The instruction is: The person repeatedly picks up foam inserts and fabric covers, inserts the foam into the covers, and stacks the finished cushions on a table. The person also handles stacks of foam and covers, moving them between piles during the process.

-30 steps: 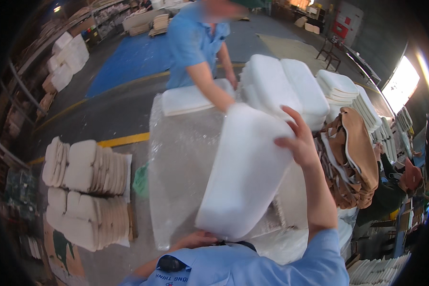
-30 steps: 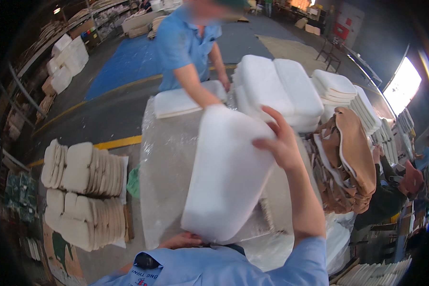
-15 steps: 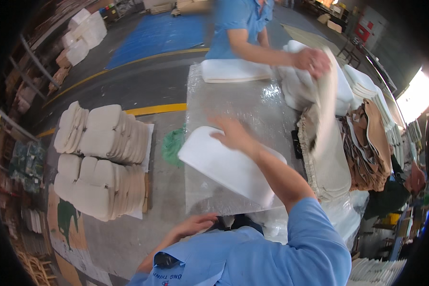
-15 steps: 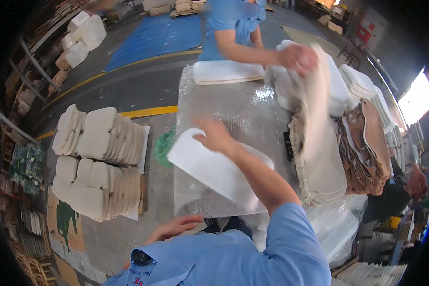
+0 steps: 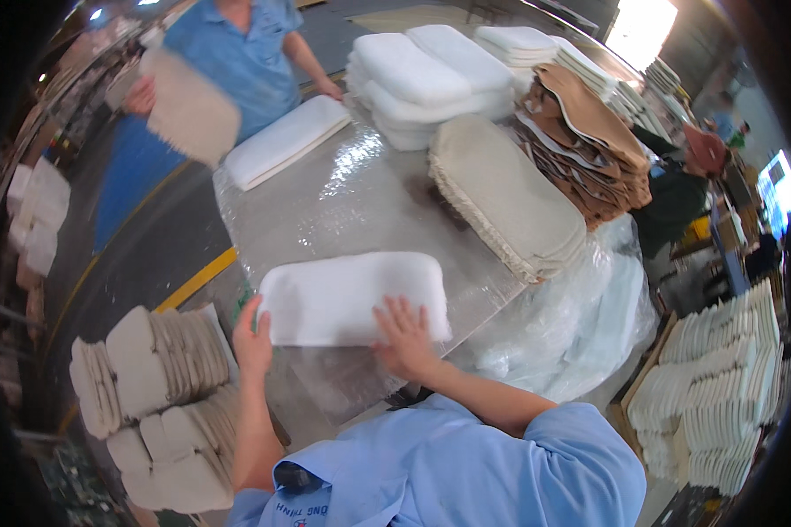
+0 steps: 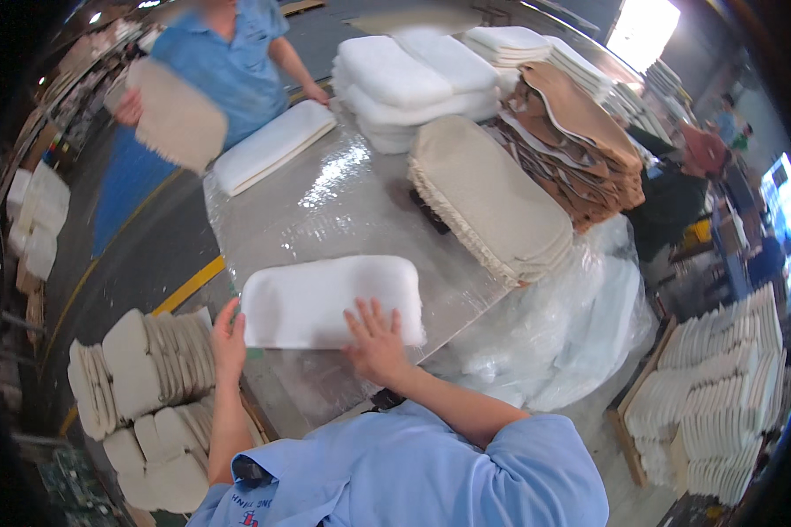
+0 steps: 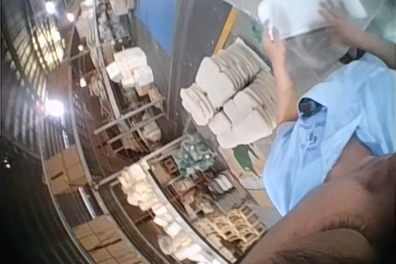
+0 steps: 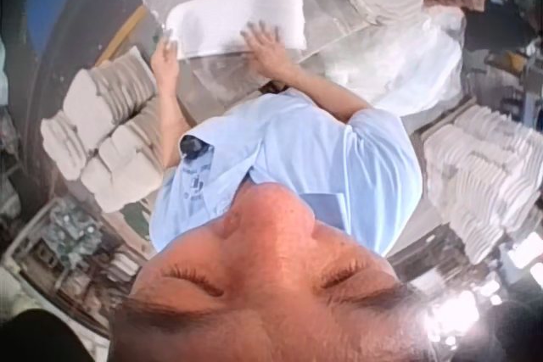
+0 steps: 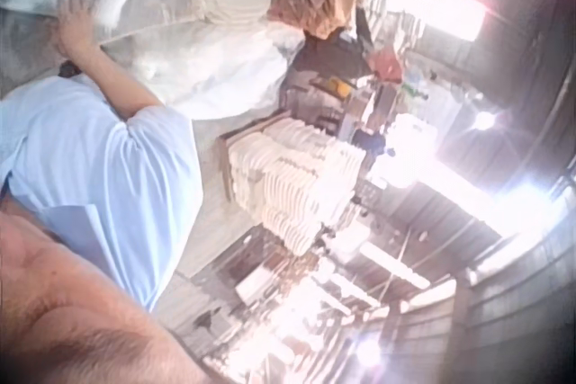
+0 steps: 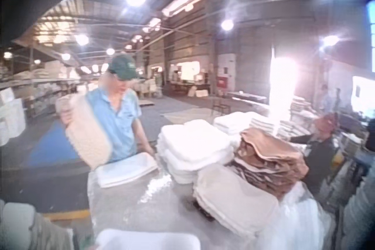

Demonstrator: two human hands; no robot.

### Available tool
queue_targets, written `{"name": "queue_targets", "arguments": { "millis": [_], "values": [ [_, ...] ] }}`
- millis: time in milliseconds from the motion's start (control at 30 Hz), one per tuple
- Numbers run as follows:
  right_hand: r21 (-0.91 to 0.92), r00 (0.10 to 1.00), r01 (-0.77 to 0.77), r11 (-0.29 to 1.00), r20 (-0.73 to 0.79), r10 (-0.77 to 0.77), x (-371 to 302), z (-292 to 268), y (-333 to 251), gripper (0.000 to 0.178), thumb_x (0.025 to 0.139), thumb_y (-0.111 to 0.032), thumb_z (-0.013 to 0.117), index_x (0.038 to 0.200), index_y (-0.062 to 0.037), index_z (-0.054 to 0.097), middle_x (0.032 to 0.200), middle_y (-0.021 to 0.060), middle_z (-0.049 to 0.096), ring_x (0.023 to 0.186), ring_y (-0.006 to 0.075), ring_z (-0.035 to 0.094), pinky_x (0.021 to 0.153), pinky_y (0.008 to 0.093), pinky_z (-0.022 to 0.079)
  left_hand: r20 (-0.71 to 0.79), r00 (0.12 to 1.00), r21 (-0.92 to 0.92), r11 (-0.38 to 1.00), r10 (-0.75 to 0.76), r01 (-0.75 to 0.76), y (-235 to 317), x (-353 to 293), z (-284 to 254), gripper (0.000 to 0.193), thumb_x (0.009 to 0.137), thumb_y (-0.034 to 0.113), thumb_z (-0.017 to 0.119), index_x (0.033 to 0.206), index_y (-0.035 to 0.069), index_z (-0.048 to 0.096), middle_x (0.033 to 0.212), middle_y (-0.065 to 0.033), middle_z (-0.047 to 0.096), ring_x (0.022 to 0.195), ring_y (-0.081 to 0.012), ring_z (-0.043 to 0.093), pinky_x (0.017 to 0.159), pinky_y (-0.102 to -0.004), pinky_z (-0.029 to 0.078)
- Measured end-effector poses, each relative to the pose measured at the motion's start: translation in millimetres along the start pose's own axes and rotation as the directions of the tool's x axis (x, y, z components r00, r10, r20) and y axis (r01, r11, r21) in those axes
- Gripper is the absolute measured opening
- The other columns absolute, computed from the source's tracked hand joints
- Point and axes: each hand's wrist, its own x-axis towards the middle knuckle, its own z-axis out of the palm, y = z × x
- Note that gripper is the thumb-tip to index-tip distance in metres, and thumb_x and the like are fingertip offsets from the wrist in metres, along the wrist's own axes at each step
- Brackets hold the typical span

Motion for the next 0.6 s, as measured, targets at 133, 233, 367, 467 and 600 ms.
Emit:
{"name": "queue_targets", "arguments": {
  "millis": [133,233,367,467,600],
  "values": [
    [0.376,0.859,-0.332,0.865,-0.258,0.442,12,-18,62,0.057,0.103,-0.032,0.066,0.153,-0.0082,0.052,0.162,0.0204,0.045,0.154,0.0373,0.038,0.121,0.0536,0.033,-0.141,0.976,0.26,0.945,-0.167,0.199,-30,56,-2,0.047,0.107,0.024,0.062,0.146,-0.002,0.058,0.143,-0.0216,0.063,0.129,-0.0337,0.062,0.111,-0.0407,0.046],
    [0.765,0.624,-0.524,0.374,0.047,0.78,11,-7,112,0.055,0.11,-0.043,0.054,0.151,-0.0055,0.055,0.147,0.0149,0.06,0.133,0.0277,0.057,0.108,0.0384,0.045,-0.05,0.921,0.187,0.903,-0.385,0.388,-49,81,2,0.058,0.108,0.04,0.058,0.147,-0.003,0.056,0.14,-0.0202,0.065,0.123,-0.0317,0.064,0.107,-0.0412,0.048],
    [0.831,0.514,-0.488,-0.265,0.52,0.682,-8,15,159,0.069,0.11,-0.056,0.05,0.147,0.0018,0.056,0.137,0.0087,0.065,0.114,0.0176,0.063,0.09,0.0311,0.05,0.221,0.765,-0.013,0.783,-0.604,0.622,-42,108,30,0.066,0.109,0.049,0.052,0.148,-0.004,0.054,0.142,-0.0174,0.064,0.124,-0.0301,0.064,0.104,-0.0408,0.051],
    [0.743,0.432,-0.644,-0.185,0.552,0.713,13,13,140,0.076,0.109,-0.061,0.049,0.143,0.0057,0.058,0.132,0.0093,0.067,0.118,0.0196,0.061,0.095,0.0324,0.049,0.178,0.733,-0.175,0.712,-0.657,0.68,-42,107,23,0.071,0.111,0.056,0.045,0.149,-0.004,0.052,0.141,-0.0143,0.065,0.121,-0.0296,0.067,0.1,-0.043,0.057],
    [0.773,0.417,-0.623,-0.118,0.456,0.786,34,6,128,0.082,0.11,-0.067,0.034,0.134,0.0039,0.067,0.123,0.0119,0.069,0.113,0.0226,0.06,0.106,0.0375,0.045,0.168,0.766,-0.412,0.662,-0.621,0.627,-39,88,36,0.074,0.112,0.06,0.04,0.152,-0.002,0.05,0.148,-0.013,0.059,0.134,-0.0272,0.058,0.112,-0.0415,0.048]
  ]
}}
